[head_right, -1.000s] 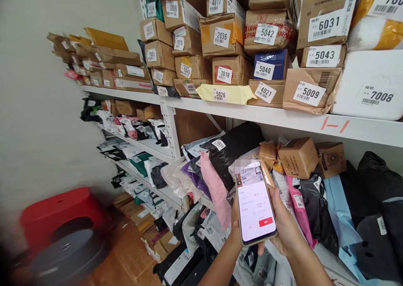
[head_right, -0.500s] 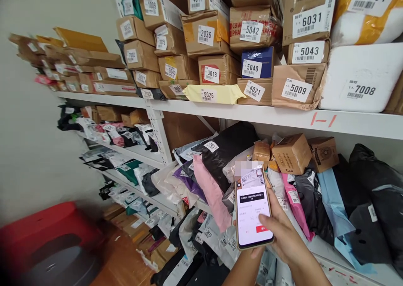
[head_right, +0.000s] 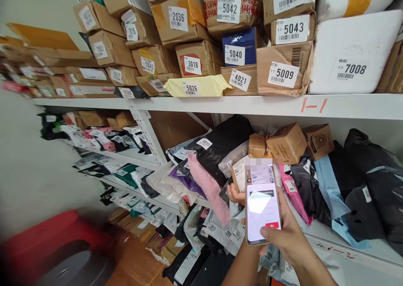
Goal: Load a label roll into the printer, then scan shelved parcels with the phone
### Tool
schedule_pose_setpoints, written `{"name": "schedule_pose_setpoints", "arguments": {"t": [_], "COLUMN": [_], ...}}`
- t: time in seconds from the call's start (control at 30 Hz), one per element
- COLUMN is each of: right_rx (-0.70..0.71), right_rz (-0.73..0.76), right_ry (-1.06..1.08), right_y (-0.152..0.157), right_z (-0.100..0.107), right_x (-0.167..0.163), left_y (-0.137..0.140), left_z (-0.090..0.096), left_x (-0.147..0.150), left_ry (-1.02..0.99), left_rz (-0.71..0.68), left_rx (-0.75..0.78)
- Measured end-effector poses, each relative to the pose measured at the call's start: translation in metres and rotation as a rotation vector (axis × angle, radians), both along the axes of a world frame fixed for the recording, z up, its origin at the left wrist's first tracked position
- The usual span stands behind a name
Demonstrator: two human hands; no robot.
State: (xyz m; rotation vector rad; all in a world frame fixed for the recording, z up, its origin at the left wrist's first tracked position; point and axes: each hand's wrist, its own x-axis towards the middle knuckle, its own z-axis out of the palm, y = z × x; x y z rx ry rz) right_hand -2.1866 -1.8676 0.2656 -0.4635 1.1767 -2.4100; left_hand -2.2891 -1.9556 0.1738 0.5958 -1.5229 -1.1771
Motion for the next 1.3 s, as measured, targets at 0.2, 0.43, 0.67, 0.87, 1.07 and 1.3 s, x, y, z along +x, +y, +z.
{"name": "schedule_pose_setpoints", "arguments": {"t": [0.2,0.43,0.67,0.87,1.07,1.3], "right_rx": [-0.092,-0.108,-0.041,0.044,0.147,0.103], "right_rz": [-0.202,-0.287,-0.377,-0.428,-0.418,-0.204], "right_ry": [-0.124,-0.181,-0.159,-0.181,-0.228,-0.309], "right_y": [0.032,0.054,0.051,0.063,0.077,0.065], "right_z": [-0.01,-0.021,-0.033,-0.04,-0.047,-0.057], "right_x": [0.002,0.005,0.011,0.02,0.027,0.038], "left_y": [-0.024,-0.07,-0.019,-0.017,-0.031,-0.045], "left_z": [0.0,-0.004,-0.005,0.002,-0.007,-0.016], "left_x": [0.004,0.028,-0.004,-0.015,0.007,0.013], "left_ry": [0.089,0.118,-0.078,0.029,0.336,0.214], "left_rz": [0.022,-0.518,0.055,0.131,0.13,0.123], "left_rx": [-0.148,-0.115,-0.178,-0.172,-0.431,-0.562]}}
